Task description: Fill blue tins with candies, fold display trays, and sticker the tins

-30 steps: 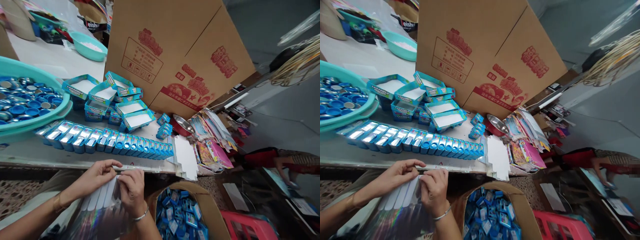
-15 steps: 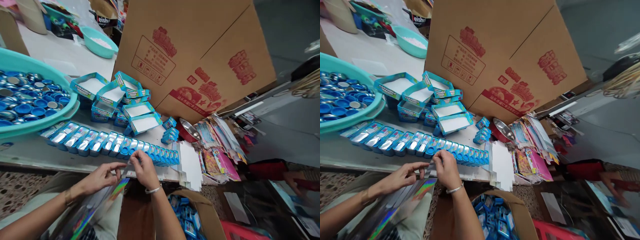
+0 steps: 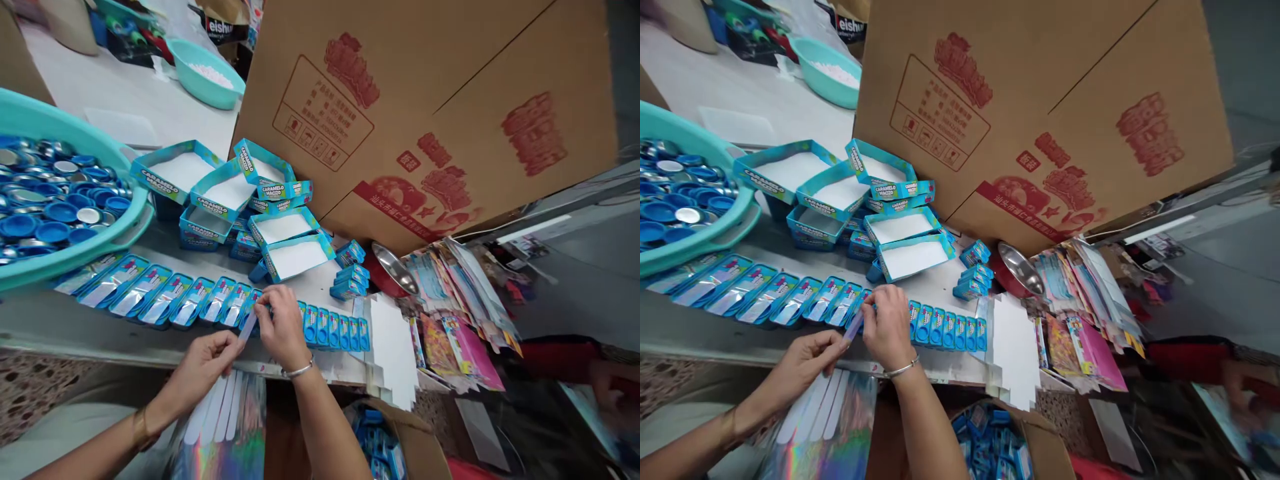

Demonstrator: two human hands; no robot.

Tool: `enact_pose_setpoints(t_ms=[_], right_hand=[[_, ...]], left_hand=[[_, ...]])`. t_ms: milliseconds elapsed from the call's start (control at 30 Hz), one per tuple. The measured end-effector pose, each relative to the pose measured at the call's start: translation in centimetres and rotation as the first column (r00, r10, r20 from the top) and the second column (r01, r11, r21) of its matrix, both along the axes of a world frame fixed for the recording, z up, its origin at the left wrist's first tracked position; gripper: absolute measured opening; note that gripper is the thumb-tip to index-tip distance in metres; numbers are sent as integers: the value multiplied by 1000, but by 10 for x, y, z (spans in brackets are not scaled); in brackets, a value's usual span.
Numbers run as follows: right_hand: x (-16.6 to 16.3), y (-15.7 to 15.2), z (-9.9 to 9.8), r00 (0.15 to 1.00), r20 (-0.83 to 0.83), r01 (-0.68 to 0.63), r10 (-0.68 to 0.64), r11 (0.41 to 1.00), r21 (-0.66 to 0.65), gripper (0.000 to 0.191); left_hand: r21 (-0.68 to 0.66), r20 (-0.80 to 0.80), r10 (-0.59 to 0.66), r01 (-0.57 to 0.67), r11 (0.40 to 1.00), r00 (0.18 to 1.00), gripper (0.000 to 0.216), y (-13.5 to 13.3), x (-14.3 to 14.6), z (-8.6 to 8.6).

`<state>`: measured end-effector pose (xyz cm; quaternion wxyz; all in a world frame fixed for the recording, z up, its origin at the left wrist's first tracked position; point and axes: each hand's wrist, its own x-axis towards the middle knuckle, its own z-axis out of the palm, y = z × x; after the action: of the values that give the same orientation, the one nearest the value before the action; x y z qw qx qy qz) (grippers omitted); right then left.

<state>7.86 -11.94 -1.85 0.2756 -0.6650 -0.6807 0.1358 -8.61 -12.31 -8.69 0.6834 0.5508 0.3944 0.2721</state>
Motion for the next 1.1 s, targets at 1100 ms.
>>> enact_pose_setpoints(t_ms=[1100], right_hand=[[-36,-171,-35,981,109,105,-158,918,382,29]], left_hand=[[140,-133,-440,456,879,888,38,-37,-26,44]])
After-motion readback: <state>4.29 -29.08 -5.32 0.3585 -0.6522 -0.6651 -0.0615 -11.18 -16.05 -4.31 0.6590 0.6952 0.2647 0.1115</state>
